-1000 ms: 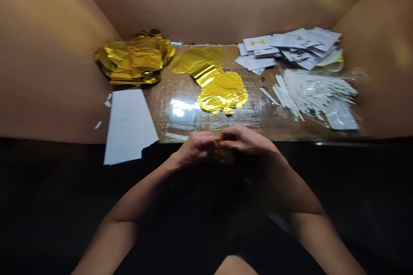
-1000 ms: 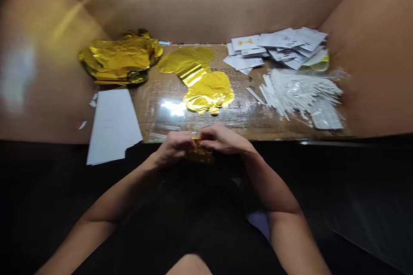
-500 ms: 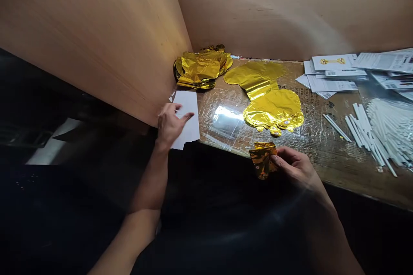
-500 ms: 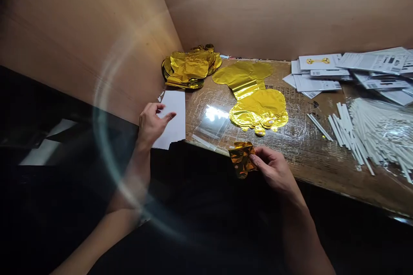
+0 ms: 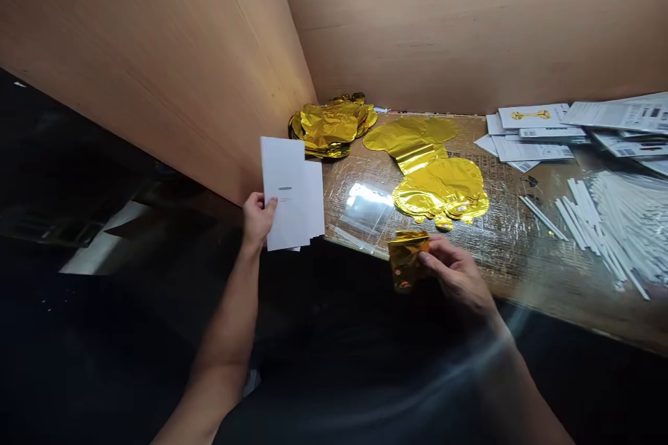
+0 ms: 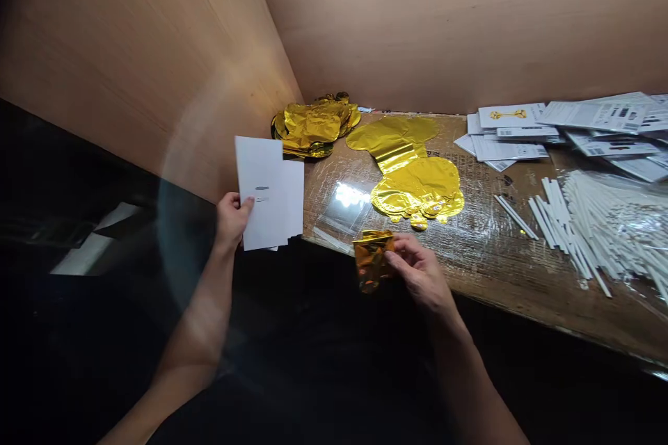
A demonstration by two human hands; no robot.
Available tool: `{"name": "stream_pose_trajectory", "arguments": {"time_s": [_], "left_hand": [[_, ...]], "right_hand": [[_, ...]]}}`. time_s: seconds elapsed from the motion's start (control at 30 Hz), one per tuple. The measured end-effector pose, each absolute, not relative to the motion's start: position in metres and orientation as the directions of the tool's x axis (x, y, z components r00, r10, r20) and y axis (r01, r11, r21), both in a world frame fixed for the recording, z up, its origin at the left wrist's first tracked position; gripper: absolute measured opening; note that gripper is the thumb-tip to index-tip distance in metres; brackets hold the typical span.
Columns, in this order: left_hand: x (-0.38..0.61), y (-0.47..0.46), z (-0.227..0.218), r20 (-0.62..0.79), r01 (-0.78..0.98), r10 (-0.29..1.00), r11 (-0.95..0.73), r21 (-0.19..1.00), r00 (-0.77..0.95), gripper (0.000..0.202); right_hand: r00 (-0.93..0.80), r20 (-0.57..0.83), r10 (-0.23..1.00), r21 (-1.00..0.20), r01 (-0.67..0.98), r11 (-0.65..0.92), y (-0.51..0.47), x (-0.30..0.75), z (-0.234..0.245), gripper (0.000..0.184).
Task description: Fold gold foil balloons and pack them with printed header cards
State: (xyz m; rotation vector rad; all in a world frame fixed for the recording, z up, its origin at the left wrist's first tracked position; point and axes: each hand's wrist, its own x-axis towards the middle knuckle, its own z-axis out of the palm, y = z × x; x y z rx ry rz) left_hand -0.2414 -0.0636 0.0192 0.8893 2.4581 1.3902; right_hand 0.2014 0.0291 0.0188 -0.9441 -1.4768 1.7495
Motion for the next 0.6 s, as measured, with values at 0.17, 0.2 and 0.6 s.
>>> {"name": "stream_pose_trajectory", "arguments": {"time_s": [0.17,0.2,0.6], "left_hand": [[-0.143,-0.053,0.032,0.100,0.016,0.686,-0.128,0.992,-0.721,0.049],[-0.117,-0.051,0.033,0.071,-0.060,0.735,-0.150,0.987,-0.675,0.049],[-0.035,-0.002,0.015,-0.142,-0.182,0.972,0.177,0.967,0.189,0.065]], "right_hand": [[-0.592,0.010,0.806,-0.976,-0.179,-0.120,0.023,0.137,0.030,0.028],[-0.581,0.028,0.813,-0.986,-0.151,-0.074,0.024,0.129,0.033,0.028],[-0.513,-0.137,0.848,-0.912,0.398,0.093,0.029,0.197,0.055,0.026]]}}
